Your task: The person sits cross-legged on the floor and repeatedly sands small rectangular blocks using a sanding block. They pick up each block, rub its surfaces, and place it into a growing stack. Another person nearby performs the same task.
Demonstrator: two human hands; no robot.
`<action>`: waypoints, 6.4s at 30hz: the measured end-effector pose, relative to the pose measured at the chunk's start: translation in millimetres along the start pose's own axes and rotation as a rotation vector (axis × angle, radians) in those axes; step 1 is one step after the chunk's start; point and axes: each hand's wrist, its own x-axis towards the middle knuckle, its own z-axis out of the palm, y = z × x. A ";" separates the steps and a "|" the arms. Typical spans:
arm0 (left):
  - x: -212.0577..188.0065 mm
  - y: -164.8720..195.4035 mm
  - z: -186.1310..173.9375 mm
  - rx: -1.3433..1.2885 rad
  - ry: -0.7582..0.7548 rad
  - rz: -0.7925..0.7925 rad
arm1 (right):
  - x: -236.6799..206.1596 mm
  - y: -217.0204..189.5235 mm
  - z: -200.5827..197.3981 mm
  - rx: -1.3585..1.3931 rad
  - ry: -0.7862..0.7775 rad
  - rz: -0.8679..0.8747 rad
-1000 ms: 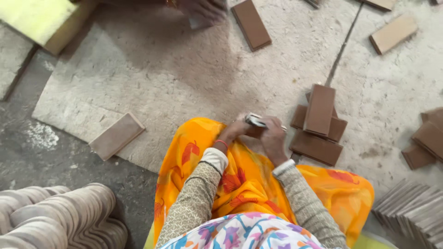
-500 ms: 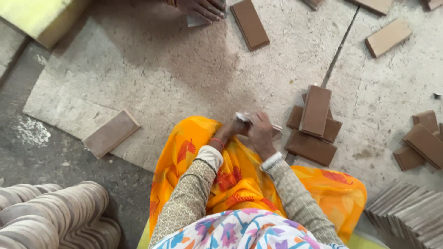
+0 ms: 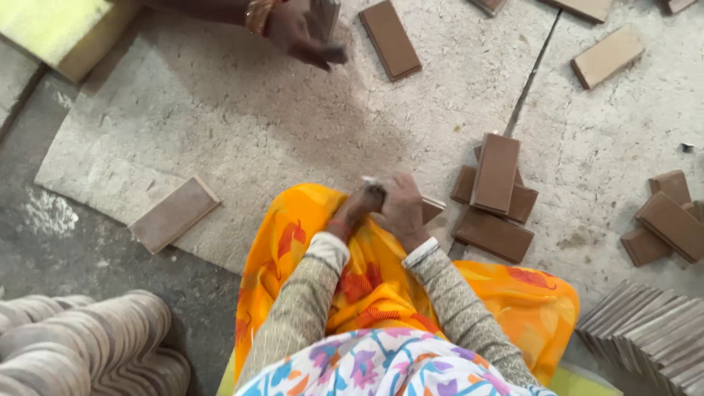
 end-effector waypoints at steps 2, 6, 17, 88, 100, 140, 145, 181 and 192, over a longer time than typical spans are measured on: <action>-5.0 -2.5 1.4 0.044 0.012 0.003 | -5.5 -0.7 -2.0 0.088 0.031 0.040; -1.7 0.0 -3.1 0.164 -0.132 0.176 | -47.9 30.2 -37.8 -0.013 0.088 0.403; 2.8 3.7 -3.6 -0.356 0.069 -0.015 | -12.4 39.6 24.3 -0.183 0.050 0.060; -16.1 7.2 -6.4 -0.206 0.011 -0.326 | -67.0 40.4 -30.9 -0.244 0.134 0.379; 0.4 15.7 -5.6 0.257 -0.065 0.057 | -8.3 22.8 18.7 -0.242 0.026 -0.017; -15.9 70.6 39.0 0.917 0.023 0.250 | -112.0 72.2 -65.1 0.654 0.506 1.081; -5.2 94.5 58.6 0.610 0.021 0.081 | -115.4 57.5 -94.8 0.269 0.504 0.765; -20.2 69.4 59.6 -0.138 0.089 -0.125 | -44.6 -21.7 -85.7 -0.168 0.153 0.001; -8.3 26.5 87.9 -0.651 0.031 0.068 | -41.1 -23.5 -101.6 -0.174 0.172 0.141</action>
